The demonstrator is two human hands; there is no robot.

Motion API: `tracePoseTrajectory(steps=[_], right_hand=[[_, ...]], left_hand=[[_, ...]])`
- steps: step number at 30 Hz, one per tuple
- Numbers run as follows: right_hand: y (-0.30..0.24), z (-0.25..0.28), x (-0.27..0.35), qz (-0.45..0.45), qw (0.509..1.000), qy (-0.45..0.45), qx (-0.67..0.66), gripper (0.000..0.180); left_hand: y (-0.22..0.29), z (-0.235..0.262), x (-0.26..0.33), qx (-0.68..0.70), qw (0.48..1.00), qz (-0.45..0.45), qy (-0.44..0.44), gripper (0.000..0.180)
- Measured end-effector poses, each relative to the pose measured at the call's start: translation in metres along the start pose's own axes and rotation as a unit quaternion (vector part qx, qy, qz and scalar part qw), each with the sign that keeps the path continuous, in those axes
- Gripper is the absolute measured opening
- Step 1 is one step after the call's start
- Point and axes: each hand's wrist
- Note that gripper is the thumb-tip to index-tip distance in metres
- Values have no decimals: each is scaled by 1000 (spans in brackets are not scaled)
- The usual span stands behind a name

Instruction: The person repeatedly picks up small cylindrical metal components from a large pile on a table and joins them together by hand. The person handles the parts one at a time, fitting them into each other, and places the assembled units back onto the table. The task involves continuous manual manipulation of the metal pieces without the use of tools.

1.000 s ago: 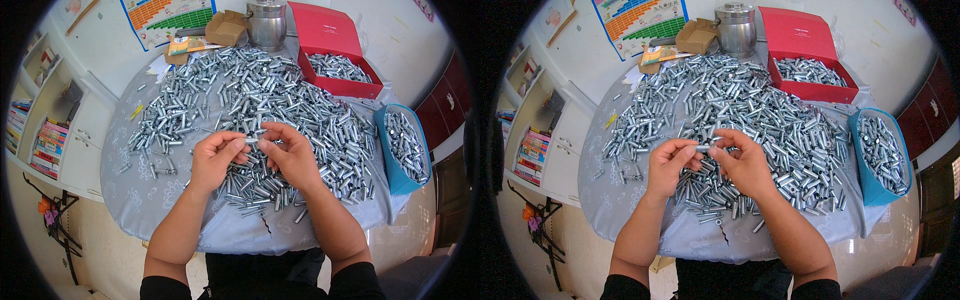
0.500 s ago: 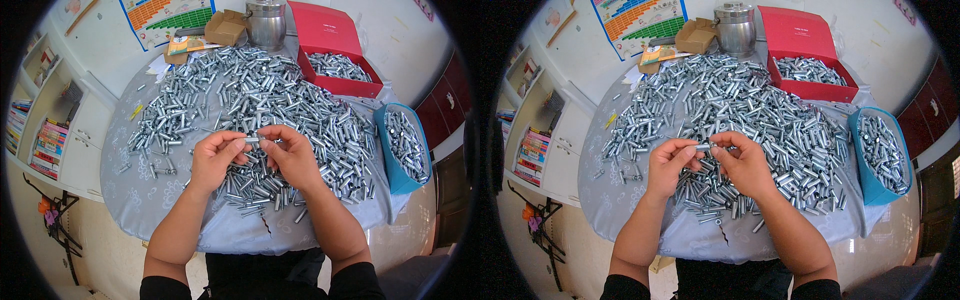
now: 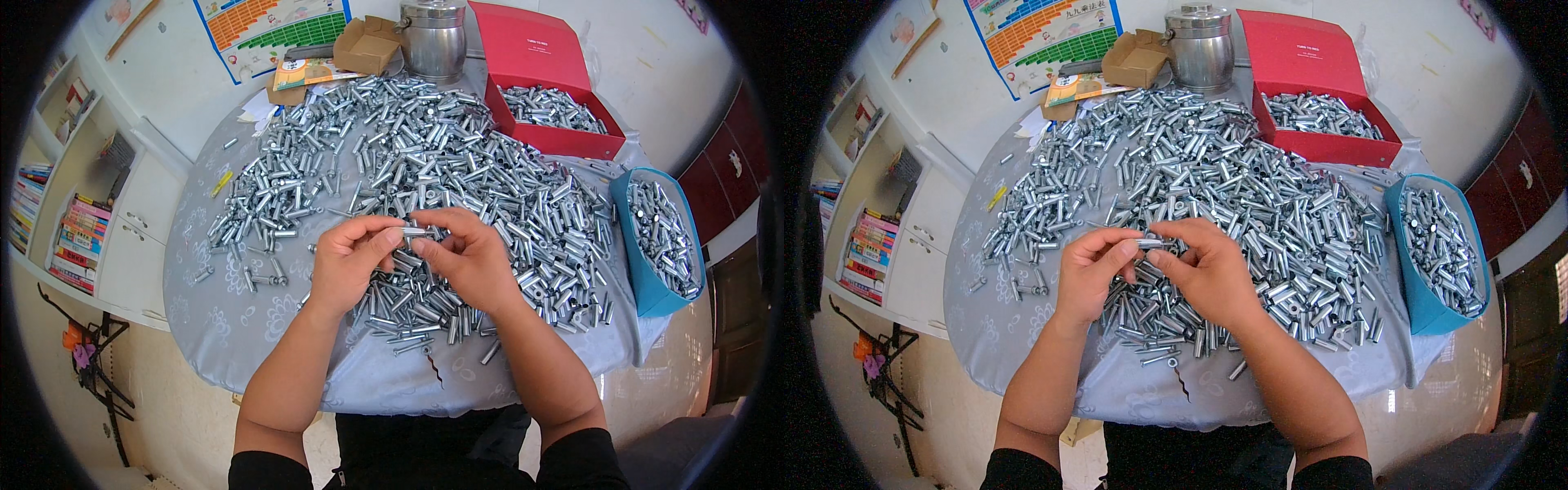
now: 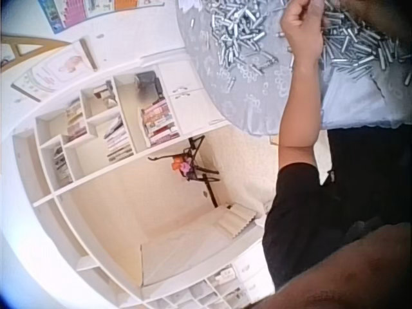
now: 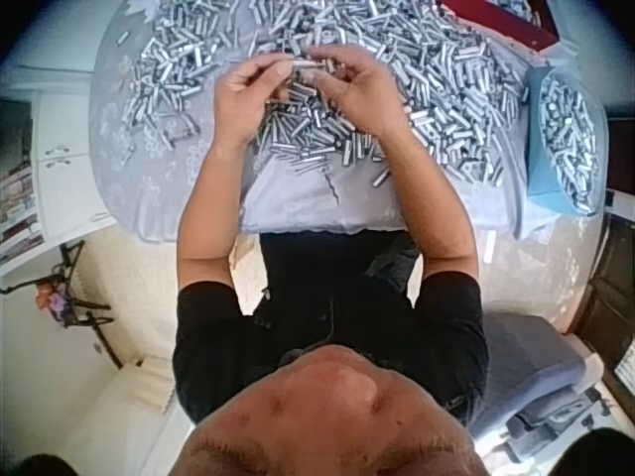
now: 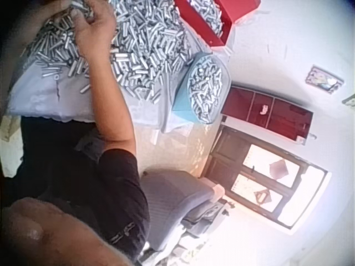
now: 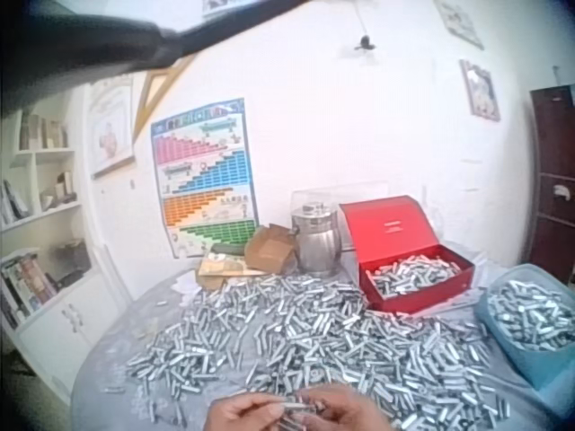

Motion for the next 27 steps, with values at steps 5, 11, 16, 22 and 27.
tracePoseTrajectory(steps=[5,11,16,22,27], right_hand=[[-5,1,1,-45,998,30,35,24],[-4,2,-1,-16,996,84,20,18],[-5,1,2,-46,997,52,20,16],[-6,1,2,-25,998,54,20,16],[-9,0,0,-65,997,5,-44,16]], left_hand=[[-2,2,-1,-10,1000,-10,7,19],[2,2,-3,32,999,8,26,20],[-1,2,-3,48,999,7,12,18],[-2,-1,-2,39,999,20,-12,17],[-1,-1,-2,51,998,28,-13,15]])
Point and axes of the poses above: each hand's wrist, its own x-axis away from the middle knuckle, its own z-axis out of the back of the hand, y = z × x, and after that the axes turned 8 degrees about y, right-handed
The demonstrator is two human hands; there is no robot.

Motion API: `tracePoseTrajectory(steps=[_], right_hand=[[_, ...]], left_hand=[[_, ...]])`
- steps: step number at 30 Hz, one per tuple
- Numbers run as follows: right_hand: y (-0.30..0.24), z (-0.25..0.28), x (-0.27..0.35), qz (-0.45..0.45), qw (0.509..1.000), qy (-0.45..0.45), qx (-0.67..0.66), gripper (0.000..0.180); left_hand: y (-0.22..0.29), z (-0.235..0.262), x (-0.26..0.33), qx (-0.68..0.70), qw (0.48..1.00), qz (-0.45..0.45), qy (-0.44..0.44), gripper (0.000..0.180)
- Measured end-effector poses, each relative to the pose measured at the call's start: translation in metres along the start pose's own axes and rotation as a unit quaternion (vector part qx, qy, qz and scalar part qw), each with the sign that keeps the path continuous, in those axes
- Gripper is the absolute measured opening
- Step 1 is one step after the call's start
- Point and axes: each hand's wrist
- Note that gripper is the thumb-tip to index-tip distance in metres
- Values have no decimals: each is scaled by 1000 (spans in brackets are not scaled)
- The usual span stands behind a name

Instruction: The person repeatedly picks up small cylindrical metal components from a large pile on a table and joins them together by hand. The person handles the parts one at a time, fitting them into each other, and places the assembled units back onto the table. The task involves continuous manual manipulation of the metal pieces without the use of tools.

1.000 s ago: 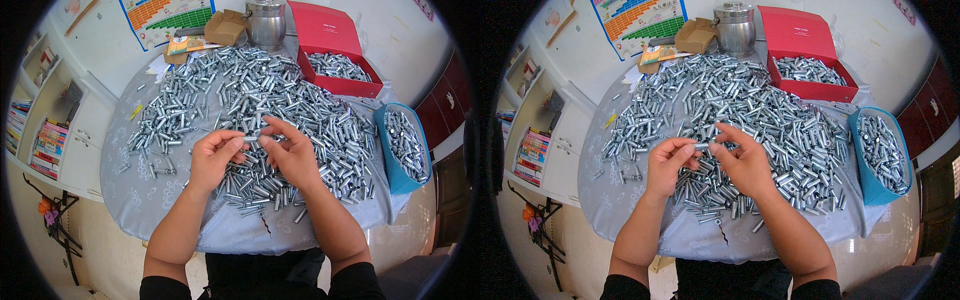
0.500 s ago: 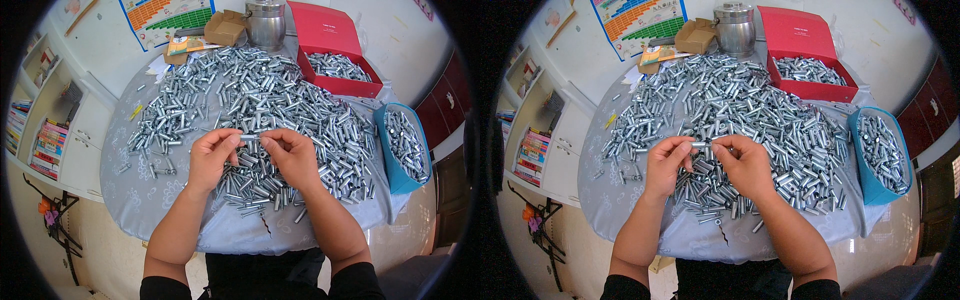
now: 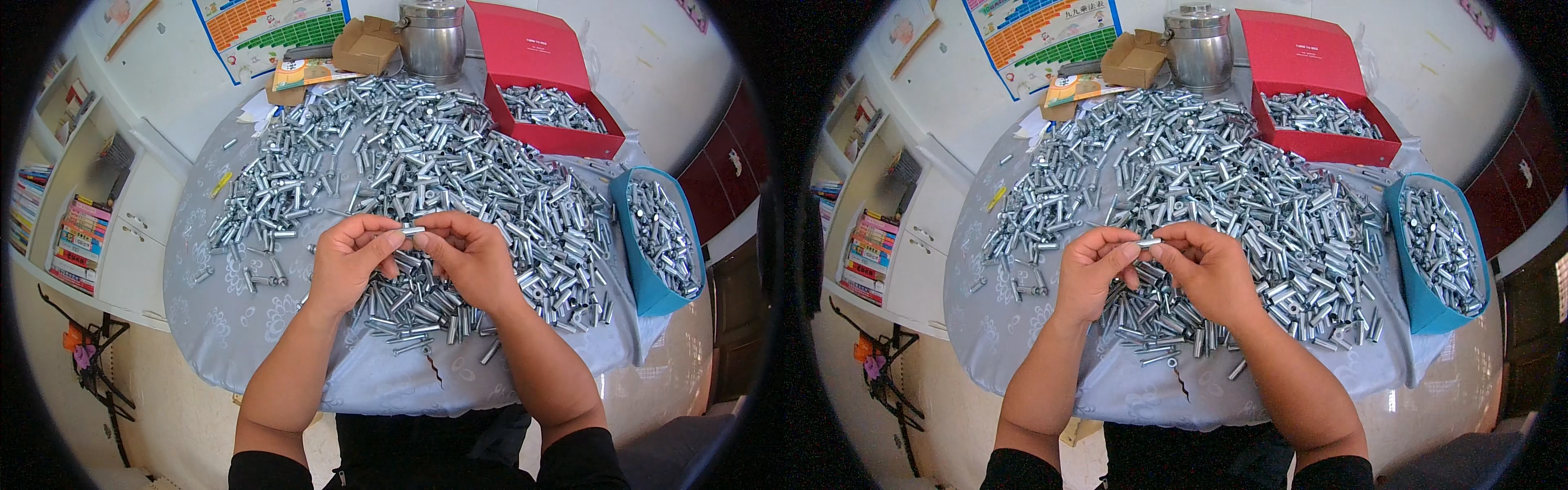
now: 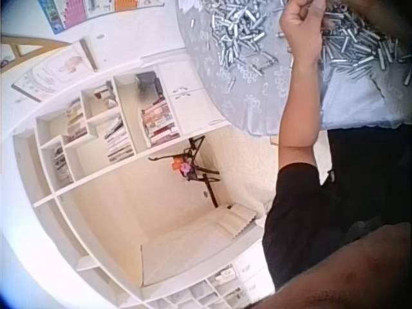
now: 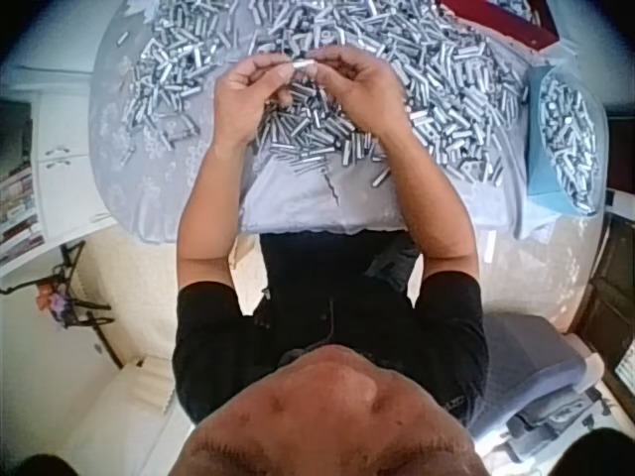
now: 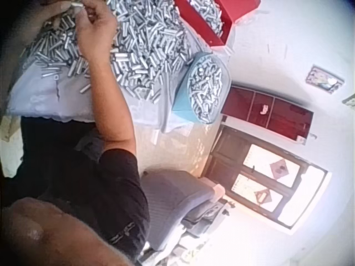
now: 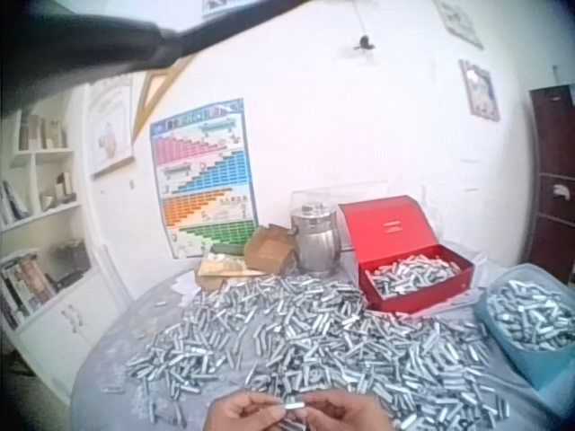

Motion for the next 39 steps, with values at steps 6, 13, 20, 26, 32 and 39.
tracePoseTrajectory(steps=[6,13,20,26,32,39], right_hand=[[-7,4,-5,-44,995,61,-66,14],[-7,-1,-2,6,991,113,-72,25],[-3,2,-1,-10,999,31,6,21],[-2,2,0,-36,999,-14,-22,14],[0,4,-2,-73,995,-27,-61,11],[-1,2,-3,-75,992,34,-98,8]], left_hand=[[4,5,-5,-22,996,-12,87,16],[3,3,-3,-22,996,-19,83,13],[1,1,-1,-45,999,-15,1,13],[6,1,2,-45,998,-12,-29,13],[10,3,2,-64,996,1,-61,14],[15,-1,0,-71,993,-6,89,13]])
Point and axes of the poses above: each hand's wrist, its own x-axis away from the middle knuckle, its own z-axis out of the back of the hand, y = z × x, and after that the axes turned 8 degrees about y, right-handed
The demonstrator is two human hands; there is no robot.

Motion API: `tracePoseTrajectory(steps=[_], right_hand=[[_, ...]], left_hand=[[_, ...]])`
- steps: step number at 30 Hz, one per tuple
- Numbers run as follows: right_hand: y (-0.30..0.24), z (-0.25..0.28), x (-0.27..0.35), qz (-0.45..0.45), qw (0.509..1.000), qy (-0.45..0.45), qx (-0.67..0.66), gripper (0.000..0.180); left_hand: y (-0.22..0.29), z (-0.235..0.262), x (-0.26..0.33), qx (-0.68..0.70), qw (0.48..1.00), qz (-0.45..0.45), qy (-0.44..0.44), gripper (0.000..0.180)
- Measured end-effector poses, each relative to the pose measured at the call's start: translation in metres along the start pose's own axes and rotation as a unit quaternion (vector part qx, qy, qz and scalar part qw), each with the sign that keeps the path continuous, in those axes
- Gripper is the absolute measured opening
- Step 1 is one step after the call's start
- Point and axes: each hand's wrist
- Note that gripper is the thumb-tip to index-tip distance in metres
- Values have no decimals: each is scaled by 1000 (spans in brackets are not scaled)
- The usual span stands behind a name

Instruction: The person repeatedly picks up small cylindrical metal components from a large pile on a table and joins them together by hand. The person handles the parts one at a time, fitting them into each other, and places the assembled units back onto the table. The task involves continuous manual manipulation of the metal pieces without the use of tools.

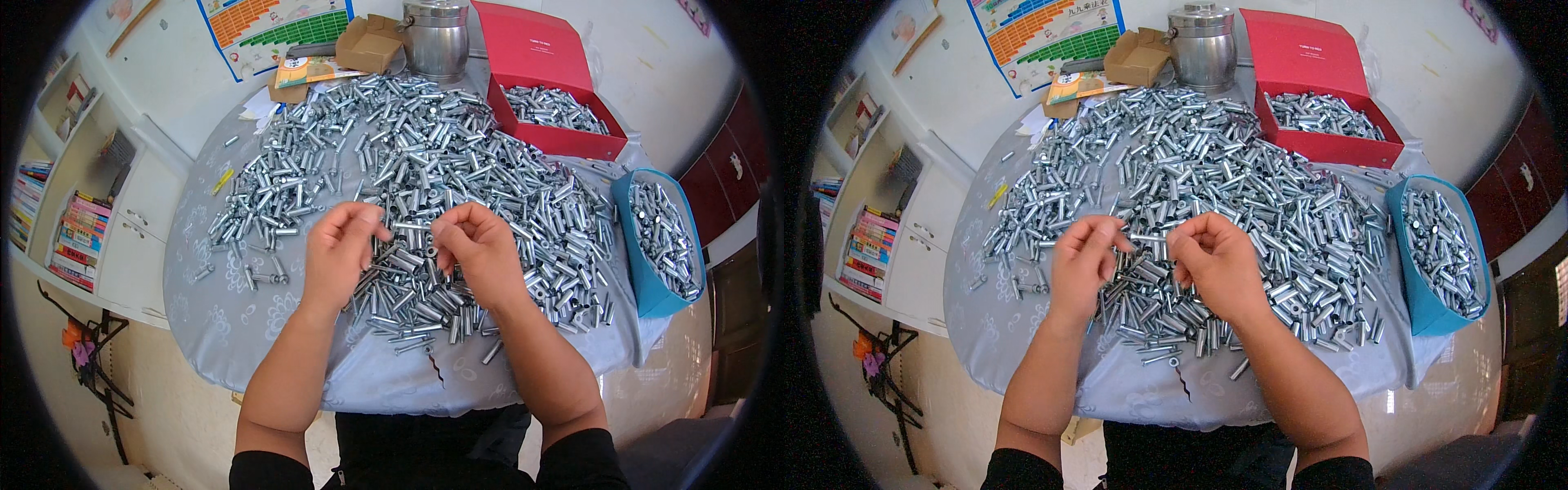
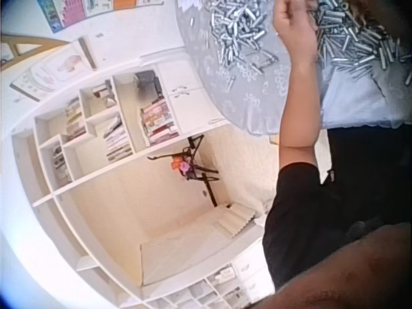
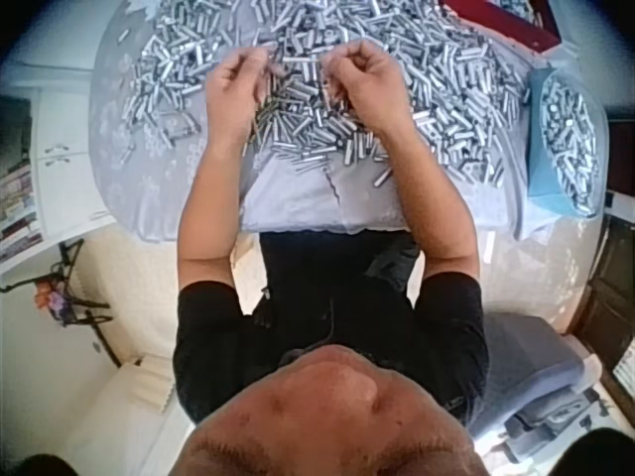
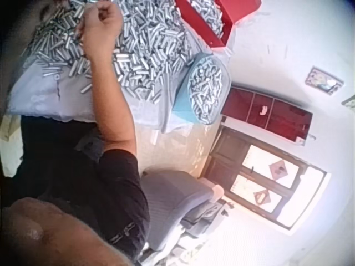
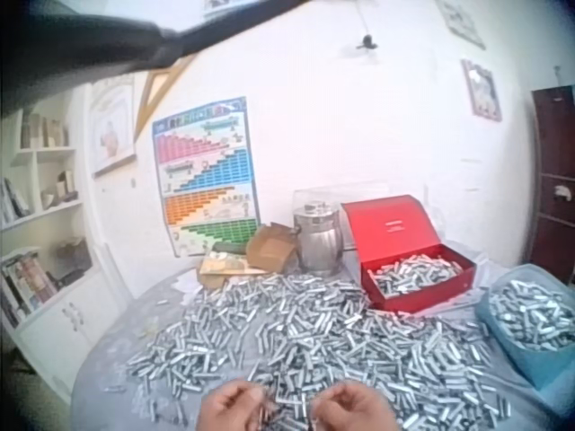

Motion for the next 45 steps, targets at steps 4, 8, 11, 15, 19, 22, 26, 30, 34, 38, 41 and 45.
tracePoseTrajectory(steps=[4,8,11,15,19,22,26,30,34,38,41,45], right_hand=[[2,3,-4,31,998,55,-4,8],[2,8,-10,149,971,154,-102,11],[-10,2,-7,195,951,183,-157,27],[-4,1,-5,161,973,118,-116,42],[0,4,-6,113,983,116,-83,33],[0,3,-6,90,987,120,-57,24],[-1,1,-2,70,994,79,5,18],[4,-2,3,79,994,24,77,17],[5,-2,5,64,991,-37,112,21],[-2,-1,3,32,995,-35,91,18],[-3,2,1,18,998,-35,49,14],[3,4,-1,48,997,-49,32,16]], left_hand=[[-11,15,-13,-68,995,-38,70,9],[-13,19,-11,-272,951,-145,5,19],[-13,15,-6,-379,900,-210,-39,25],[-14,15,-6,-442,849,-286,-48,24],[-13,16,-8,-452,839,-298,-48,23],[-15,17,-10,-417,872,-255,-30,19],[-9,8,-6,-88,989,-115,-44,17],[-9,3,-3,78,990,-76,-87,23],[-8,-2,-1,79,992,-47,-90,25],[-13,1,2,-6,996,-63,-68,23],[-11,0,4,-26,996,-48,-70,22],[-9,-1,3,32,996,2,-79,21]])
Point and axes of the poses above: each hand's wrist, its own x-axis away from the middle knuckle, its own z-axis out of the back of the hand, y = z × x, and after that the axes turned 8 degrees about y, right-handed
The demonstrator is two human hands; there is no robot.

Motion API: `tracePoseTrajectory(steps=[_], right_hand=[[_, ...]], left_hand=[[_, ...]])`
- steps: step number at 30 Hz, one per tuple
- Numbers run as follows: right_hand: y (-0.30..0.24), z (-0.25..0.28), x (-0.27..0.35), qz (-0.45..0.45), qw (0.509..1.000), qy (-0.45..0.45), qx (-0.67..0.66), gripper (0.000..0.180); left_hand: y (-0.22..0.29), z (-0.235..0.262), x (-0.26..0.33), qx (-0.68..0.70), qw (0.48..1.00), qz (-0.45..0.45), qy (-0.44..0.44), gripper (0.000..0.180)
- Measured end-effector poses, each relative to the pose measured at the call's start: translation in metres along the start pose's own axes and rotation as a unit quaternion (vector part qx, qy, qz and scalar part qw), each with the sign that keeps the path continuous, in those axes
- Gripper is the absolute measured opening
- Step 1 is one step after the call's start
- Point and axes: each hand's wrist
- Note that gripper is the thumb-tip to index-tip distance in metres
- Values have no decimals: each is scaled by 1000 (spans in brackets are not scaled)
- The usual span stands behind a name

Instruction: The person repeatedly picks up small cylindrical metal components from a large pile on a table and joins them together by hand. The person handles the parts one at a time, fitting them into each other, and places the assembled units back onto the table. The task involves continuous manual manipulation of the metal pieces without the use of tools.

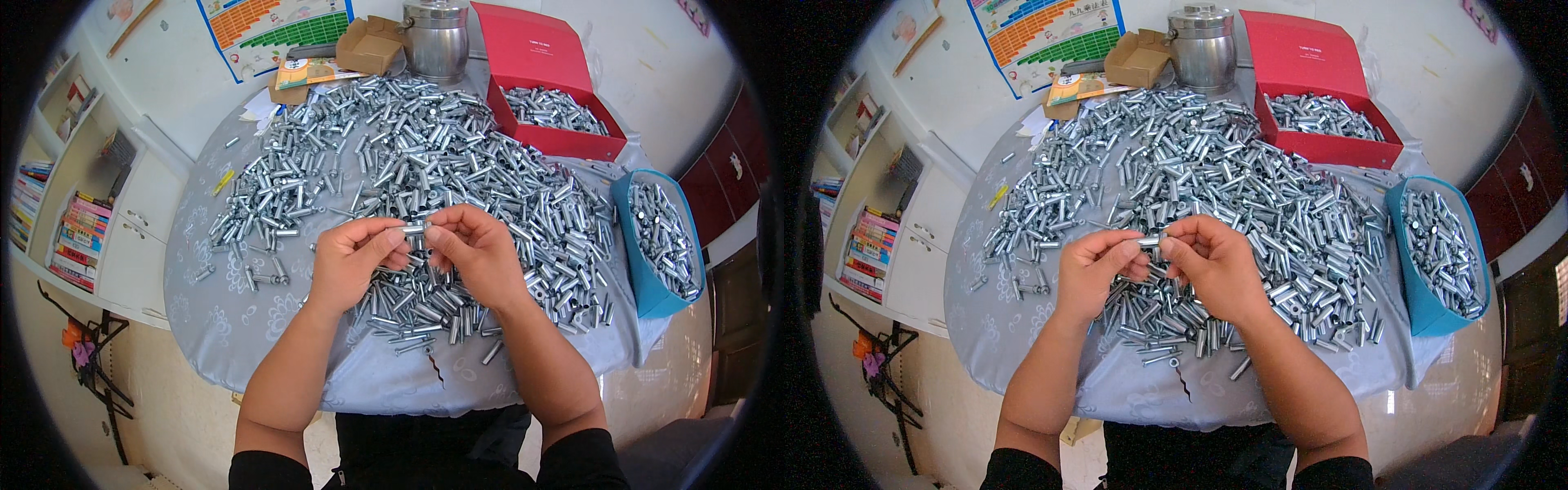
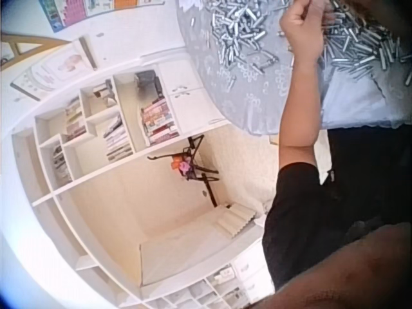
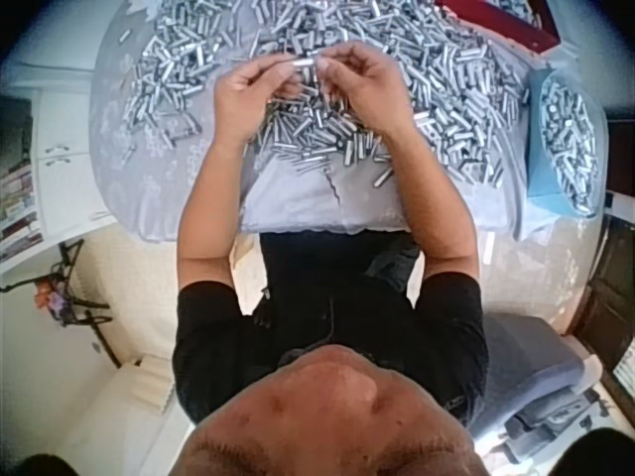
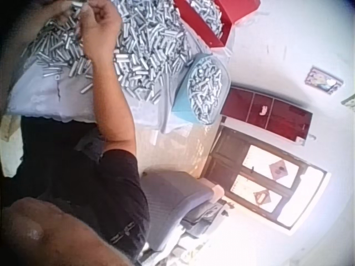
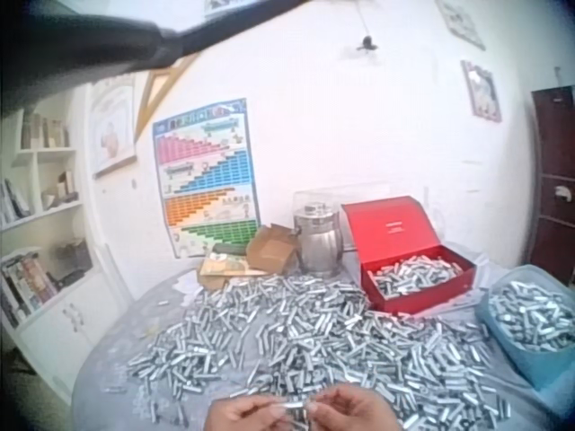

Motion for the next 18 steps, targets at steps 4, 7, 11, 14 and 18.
tracePoseTrajectory(steps=[4,7,11,14,18], right_hand=[[-2,-9,3,59,998,18,13,19],[-5,-7,2,4,1000,8,-2,24],[2,1,1,-32,996,-24,84,26],[2,-6,4,51,998,7,35,21],[-5,-9,4,11,998,37,45,17]], left_hand=[[-2,5,-2,-1,1000,8,14,21],[-2,4,-2,-11,1000,-2,18,22],[-3,1,0,-24,1000,-13,11,23],[-3,1,-1,-19,1000,-5,17,23],[-4,2,-1,-21,1000,-3,20,22]])
Point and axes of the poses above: each hand's wrist, its own x-axis away from the middle knuckle, its own z-axis out of the back of the hand, y = z × x, and after that the axes turned 8 degrees about y, right-handed
